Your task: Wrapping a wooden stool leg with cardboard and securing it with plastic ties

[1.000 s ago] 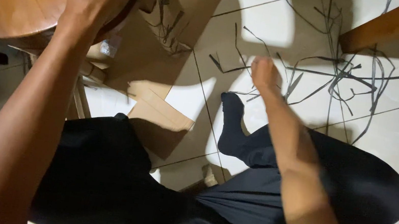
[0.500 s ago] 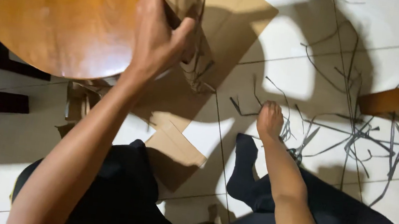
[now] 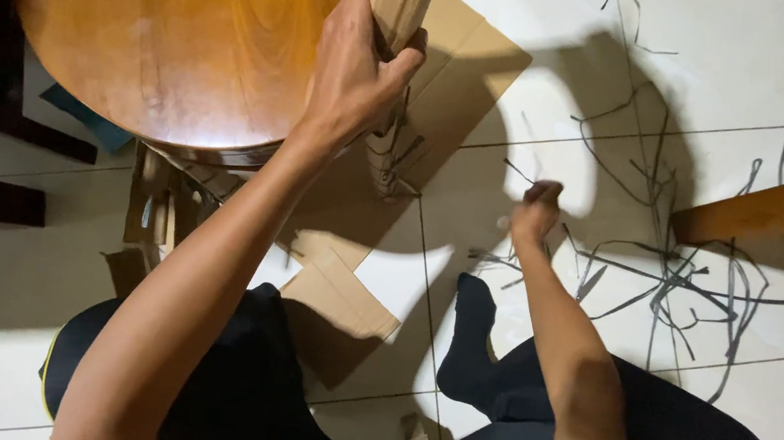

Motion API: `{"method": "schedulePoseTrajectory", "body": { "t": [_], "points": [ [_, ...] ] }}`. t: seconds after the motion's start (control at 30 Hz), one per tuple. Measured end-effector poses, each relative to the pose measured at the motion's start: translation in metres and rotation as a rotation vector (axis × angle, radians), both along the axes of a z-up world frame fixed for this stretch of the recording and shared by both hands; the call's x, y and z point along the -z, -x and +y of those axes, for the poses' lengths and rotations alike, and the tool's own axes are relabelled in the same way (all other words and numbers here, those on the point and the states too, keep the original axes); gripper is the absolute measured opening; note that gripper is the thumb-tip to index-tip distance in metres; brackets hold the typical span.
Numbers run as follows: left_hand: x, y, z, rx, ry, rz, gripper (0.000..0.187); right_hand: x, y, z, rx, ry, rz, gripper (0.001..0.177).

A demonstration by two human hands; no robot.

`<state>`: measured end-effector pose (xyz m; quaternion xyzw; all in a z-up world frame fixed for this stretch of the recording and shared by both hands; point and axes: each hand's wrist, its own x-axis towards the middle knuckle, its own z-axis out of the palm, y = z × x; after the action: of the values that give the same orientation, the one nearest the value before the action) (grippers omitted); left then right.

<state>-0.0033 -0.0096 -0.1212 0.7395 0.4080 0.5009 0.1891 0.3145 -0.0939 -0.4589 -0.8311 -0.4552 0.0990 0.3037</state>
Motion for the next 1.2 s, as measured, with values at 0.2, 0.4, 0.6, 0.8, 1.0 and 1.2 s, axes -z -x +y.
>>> {"method": "schedulePoseTrajectory", "body": {
  "t": [0.2,0.4,0.6,0.8,1.0,1.2],
  "points": [
    [-0.008,-0.003,0.002,-0.097,0.046,0.046,0.083,-0.147,0.020,0.086,0.249,-0.424,1.034,0.011],
    [-0.003,-0.012,0.019,-0.147,0.135,0.022,0.068,-0.366,0.114,0.112,-0.516,-0.750,0.117,0.024],
    [-0.007,-0.015,0.020,-0.100,0.076,-0.053,0.049,-0.443,0.145,0.103,-0.945,-0.717,-0.130,0.015],
    [-0.013,-0.012,0.012,-0.109,0.238,-0.001,0.043,-0.484,0.146,0.059,-1.065,-0.144,0.718,0.046],
    [-0.004,-0.015,0.021,-0.096,0.217,-0.010,0.050,-0.487,0.146,0.069,-1.206,-0.186,0.529,0.056],
    [-0.033,-0.021,0.018,0.321,0.032,-0.539,0.077,-0.484,0.144,0.071,-1.171,-0.194,0.428,0.046]
  ]
}}
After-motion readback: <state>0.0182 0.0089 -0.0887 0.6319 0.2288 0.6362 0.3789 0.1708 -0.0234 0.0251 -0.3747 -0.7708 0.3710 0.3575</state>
